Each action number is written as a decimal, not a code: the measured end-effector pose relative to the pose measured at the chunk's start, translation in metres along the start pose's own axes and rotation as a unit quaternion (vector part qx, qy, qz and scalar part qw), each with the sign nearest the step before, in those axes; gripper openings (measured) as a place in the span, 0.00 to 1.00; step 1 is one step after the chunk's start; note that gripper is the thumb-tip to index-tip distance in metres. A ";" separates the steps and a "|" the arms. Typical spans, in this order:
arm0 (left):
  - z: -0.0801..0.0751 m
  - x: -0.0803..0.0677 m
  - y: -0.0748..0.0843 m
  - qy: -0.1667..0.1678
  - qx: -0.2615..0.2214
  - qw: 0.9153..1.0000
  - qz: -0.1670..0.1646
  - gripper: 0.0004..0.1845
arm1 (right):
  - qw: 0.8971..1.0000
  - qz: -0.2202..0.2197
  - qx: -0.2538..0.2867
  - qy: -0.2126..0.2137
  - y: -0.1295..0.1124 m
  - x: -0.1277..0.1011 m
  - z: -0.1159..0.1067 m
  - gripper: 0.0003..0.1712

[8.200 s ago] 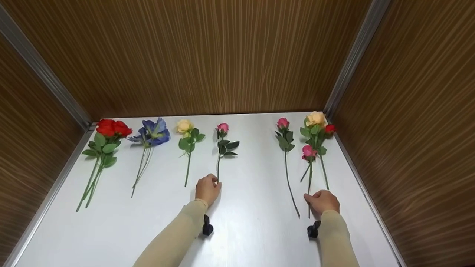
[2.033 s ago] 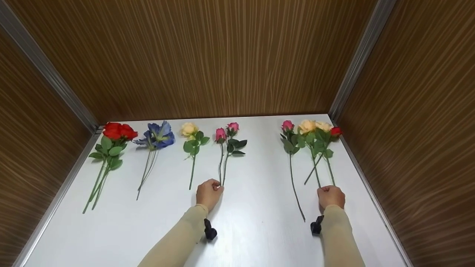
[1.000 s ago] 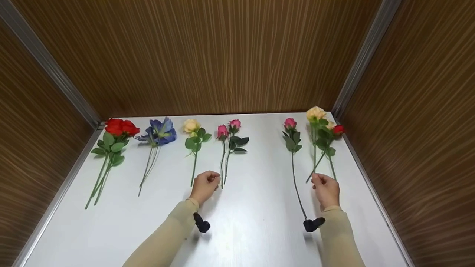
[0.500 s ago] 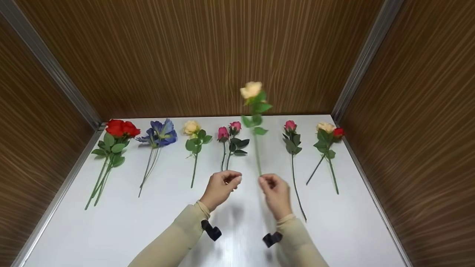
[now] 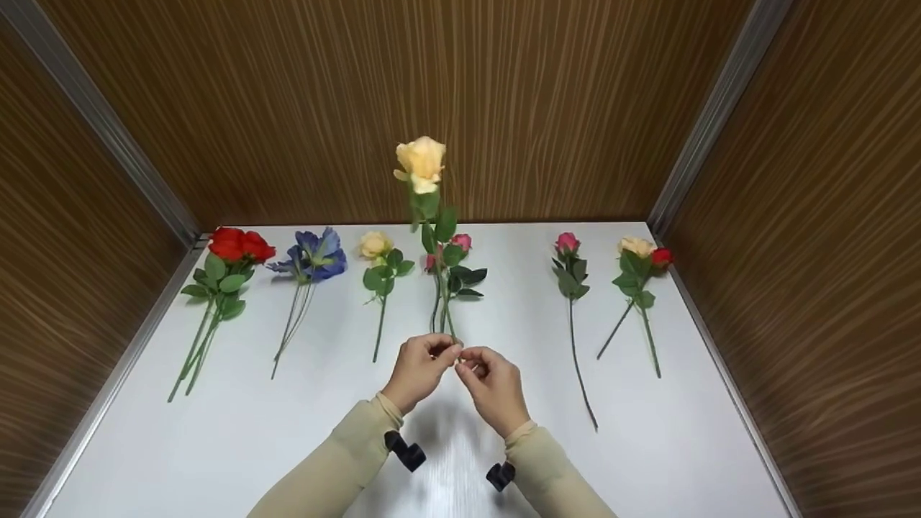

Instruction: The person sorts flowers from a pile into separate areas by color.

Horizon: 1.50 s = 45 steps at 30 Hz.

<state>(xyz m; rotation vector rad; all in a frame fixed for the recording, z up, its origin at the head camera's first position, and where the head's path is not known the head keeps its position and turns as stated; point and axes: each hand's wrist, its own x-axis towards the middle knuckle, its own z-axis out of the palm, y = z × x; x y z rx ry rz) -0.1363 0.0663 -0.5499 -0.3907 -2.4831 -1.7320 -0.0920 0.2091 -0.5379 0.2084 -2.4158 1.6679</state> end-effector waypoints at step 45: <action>-0.086 0.034 -0.147 0.082 0.205 0.957 -0.188 0.08 | 0.924 0.311 -0.210 0.075 0.173 0.025 -0.243 0.27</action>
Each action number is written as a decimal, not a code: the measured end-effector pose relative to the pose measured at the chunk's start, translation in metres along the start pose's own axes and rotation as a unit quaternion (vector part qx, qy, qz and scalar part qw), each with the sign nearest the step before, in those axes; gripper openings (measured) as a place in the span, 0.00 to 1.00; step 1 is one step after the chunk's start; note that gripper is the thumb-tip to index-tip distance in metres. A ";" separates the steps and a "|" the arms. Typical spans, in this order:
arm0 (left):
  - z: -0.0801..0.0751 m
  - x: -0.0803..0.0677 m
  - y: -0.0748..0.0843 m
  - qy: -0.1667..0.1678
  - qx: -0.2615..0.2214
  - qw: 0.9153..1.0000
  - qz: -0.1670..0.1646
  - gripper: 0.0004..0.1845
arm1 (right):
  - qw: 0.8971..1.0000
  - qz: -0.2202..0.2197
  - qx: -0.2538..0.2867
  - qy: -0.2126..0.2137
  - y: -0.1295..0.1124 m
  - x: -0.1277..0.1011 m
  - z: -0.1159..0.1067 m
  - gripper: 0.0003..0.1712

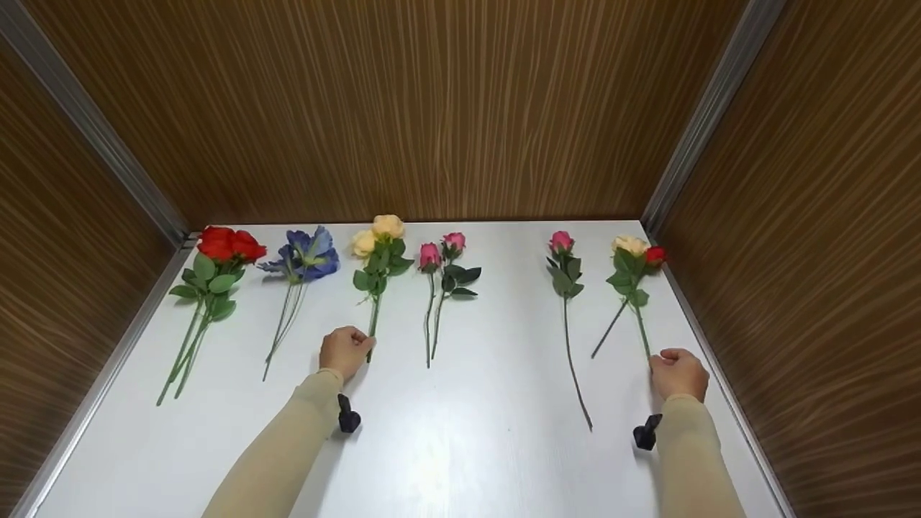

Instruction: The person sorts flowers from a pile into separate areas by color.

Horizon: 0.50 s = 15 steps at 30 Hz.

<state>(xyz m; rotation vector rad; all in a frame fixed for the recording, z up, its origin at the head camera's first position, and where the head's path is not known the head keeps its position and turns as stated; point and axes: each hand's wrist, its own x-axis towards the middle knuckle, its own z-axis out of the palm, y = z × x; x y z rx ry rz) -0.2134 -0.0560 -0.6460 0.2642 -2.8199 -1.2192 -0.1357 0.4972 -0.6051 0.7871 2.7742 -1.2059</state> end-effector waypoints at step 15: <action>0.001 -0.001 -0.003 0.025 0.019 0.999 0.022 0.09 | 0.998 0.028 -0.036 -0.047 -0.002 0.008 -0.002 0.36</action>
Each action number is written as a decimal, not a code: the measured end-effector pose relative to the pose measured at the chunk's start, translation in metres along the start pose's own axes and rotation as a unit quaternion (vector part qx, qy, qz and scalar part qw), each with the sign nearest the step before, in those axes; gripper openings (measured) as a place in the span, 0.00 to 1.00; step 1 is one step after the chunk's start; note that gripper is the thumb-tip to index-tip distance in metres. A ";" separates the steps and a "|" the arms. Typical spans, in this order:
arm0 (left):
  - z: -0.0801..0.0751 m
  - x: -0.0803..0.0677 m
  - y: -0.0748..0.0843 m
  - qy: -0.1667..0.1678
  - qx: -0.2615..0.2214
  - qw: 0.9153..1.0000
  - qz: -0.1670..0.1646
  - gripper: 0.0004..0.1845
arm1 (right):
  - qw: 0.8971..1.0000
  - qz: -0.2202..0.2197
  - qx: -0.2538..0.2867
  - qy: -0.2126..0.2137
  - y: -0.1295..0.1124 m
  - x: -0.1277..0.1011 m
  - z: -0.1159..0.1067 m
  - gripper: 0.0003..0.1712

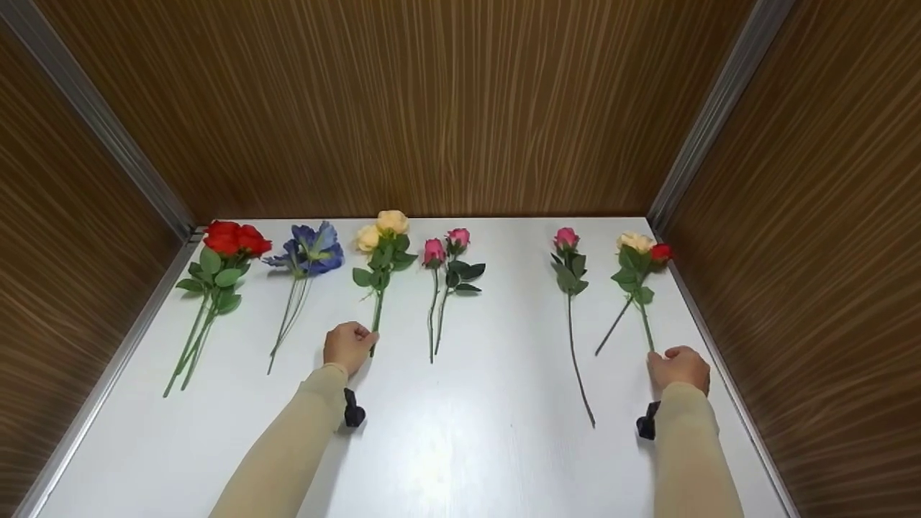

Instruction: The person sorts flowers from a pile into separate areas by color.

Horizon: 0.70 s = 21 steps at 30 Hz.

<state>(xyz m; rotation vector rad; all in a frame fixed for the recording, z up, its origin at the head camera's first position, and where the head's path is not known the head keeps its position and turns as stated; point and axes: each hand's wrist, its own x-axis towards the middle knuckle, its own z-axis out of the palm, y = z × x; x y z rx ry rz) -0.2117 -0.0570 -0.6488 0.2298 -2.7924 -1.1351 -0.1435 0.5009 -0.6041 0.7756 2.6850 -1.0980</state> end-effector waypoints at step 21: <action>0.002 -0.002 0.002 -0.005 -0.008 0.999 -0.031 0.09 | 1.000 0.008 -0.006 -0.001 -0.003 -0.007 0.009 0.26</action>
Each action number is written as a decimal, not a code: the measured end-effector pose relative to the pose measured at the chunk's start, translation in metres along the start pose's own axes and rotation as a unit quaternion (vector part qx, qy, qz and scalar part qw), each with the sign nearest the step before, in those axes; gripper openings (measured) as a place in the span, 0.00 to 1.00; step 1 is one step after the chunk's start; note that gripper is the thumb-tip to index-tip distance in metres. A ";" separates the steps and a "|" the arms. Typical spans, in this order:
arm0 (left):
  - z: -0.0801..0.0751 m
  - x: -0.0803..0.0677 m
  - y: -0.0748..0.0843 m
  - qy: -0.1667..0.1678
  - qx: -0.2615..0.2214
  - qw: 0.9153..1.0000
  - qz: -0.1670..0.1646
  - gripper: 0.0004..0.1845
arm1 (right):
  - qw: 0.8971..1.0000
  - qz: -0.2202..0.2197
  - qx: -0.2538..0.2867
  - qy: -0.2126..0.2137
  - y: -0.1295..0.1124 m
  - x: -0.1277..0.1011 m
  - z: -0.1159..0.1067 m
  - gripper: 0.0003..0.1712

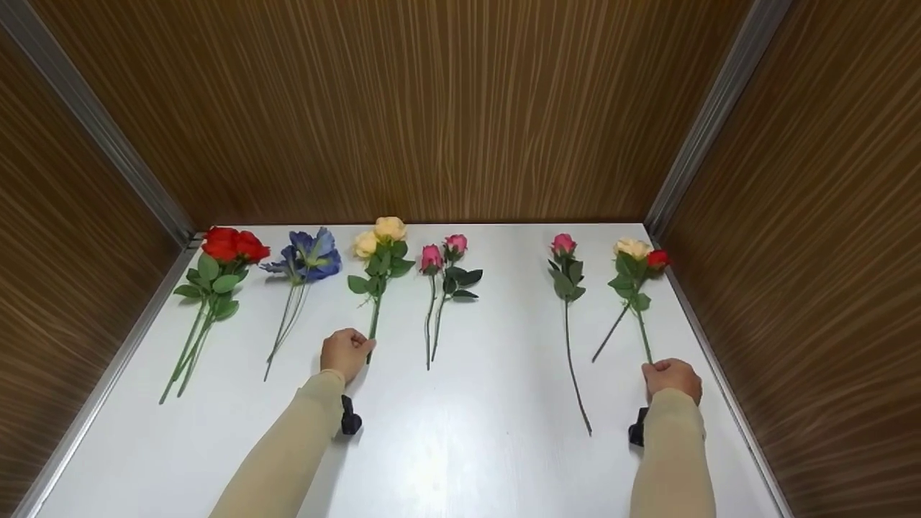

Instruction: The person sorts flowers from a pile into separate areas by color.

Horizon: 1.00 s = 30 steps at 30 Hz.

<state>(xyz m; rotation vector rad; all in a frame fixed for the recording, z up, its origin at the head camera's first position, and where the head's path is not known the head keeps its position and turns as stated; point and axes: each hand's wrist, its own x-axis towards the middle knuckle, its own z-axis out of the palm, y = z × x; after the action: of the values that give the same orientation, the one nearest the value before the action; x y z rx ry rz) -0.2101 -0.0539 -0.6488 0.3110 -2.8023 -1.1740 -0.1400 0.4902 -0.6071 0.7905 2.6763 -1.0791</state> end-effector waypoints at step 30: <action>-0.002 -0.003 0.000 0.006 -0.008 1.000 0.012 0.09 | 1.000 -0.012 0.000 0.009 0.011 0.013 0.003 0.24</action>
<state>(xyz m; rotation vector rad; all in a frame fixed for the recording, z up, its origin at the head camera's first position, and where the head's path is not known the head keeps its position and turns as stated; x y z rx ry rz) -0.2073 -0.0545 -0.6470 0.2805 -2.7772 -1.1836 -0.1453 0.4999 -0.6200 0.7741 2.7082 -1.0839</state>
